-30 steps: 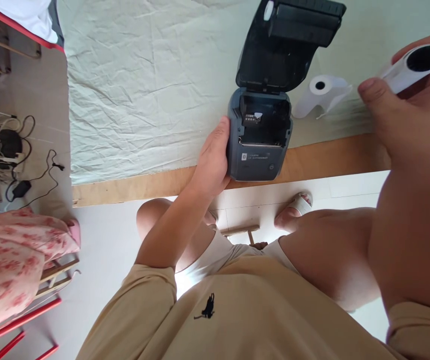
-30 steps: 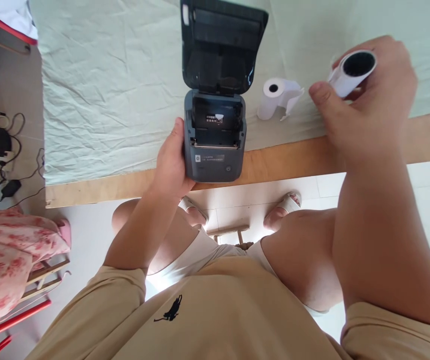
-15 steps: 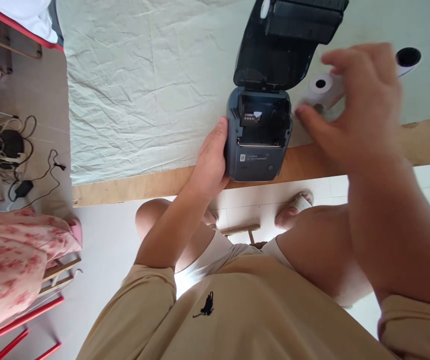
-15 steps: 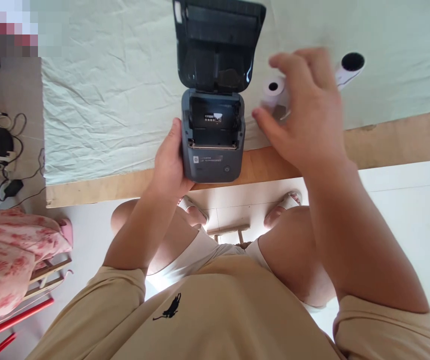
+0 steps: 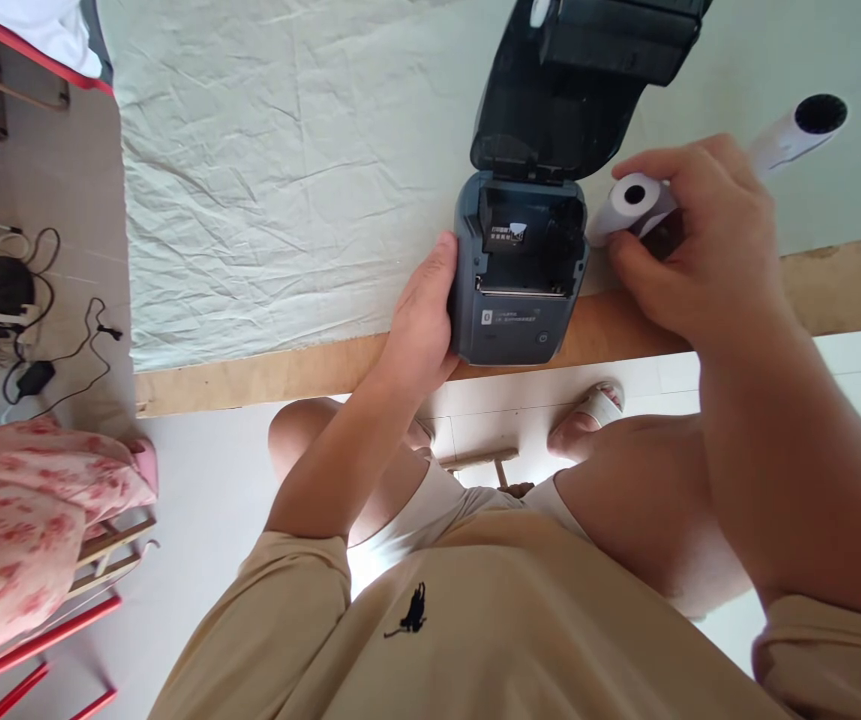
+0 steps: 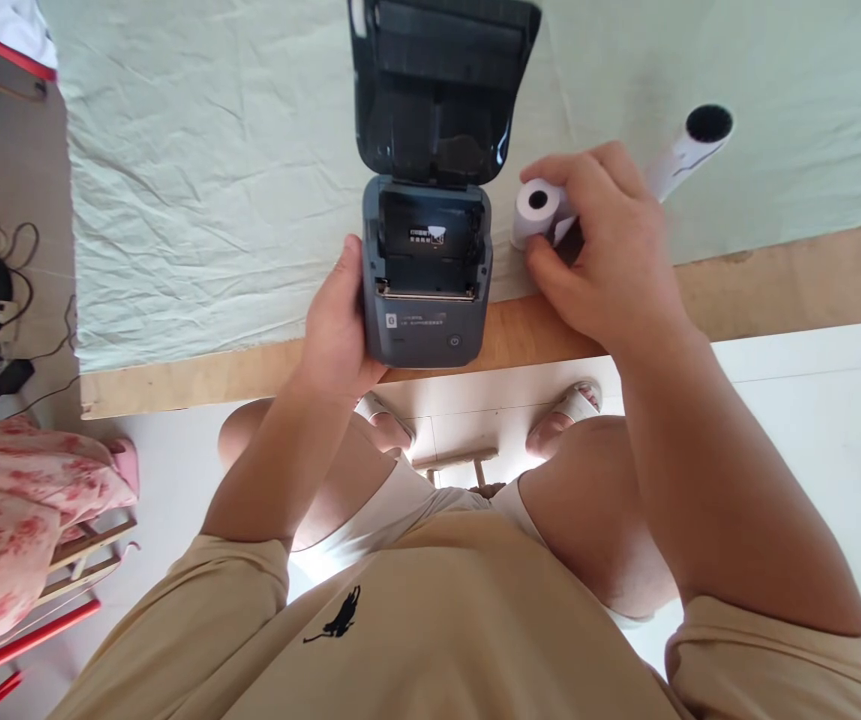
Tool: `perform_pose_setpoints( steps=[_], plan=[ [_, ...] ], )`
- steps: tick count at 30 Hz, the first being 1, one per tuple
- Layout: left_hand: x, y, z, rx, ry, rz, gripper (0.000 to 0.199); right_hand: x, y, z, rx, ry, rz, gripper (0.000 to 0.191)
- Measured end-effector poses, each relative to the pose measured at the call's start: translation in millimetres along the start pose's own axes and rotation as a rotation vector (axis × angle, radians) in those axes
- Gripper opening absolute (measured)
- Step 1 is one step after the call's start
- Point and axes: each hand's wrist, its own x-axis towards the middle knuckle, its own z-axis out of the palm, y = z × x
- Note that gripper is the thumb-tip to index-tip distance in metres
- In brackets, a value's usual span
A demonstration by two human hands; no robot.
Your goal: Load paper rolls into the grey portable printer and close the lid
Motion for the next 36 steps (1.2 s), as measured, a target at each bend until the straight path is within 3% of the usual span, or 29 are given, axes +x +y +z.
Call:
perform_pose_setpoints(
  steps=[4,9,12,15,17,20,27,32,36],
  plan=[
    [1.9,0.4,3.0,-0.008,0.004,0.026,0.057,-1.4,-6.0,-0.1,0.080,0.121,0.010,0.058],
    [-4.1,4.9,2.8,0.039,-0.112,0.040,0.063,-6.4,-32.7,-0.7,0.231,0.393,-0.299,0.052],
    [-8.2,7.2,-2.0,0.106,-0.172,0.083,0.047,-9.4,-54.0,7.8,0.179,0.356,-0.343,0.048],
    [-10.2,10.3,-4.4,0.131,-0.198,0.083,0.046,-8.6,-66.3,19.5,0.056,0.368,-0.417,0.038],
    [-10.8,12.0,-3.8,0.133,-0.206,0.074,0.043,-5.8,-66.6,23.9,0.012,0.357,-0.447,0.043],
    [-11.5,13.0,-1.8,0.143,-0.197,0.070,0.041,-1.2,-59.9,23.1,0.020,0.240,-0.482,0.044],
    [-11.1,11.3,-7.0,0.144,-0.256,0.045,0.055,-5.2,-54.4,18.4,0.129,0.263,-0.556,0.033],
    [-0.4,4.2,-16.0,0.177,-0.316,0.193,0.081,-13.3,-57.8,24.6,0.177,0.178,-0.629,0.011],
    [16.2,-5.8,-22.5,0.306,-0.277,0.242,0.117,-12.0,-57.2,27.4,0.298,0.373,-0.569,0.011]
  ],
)
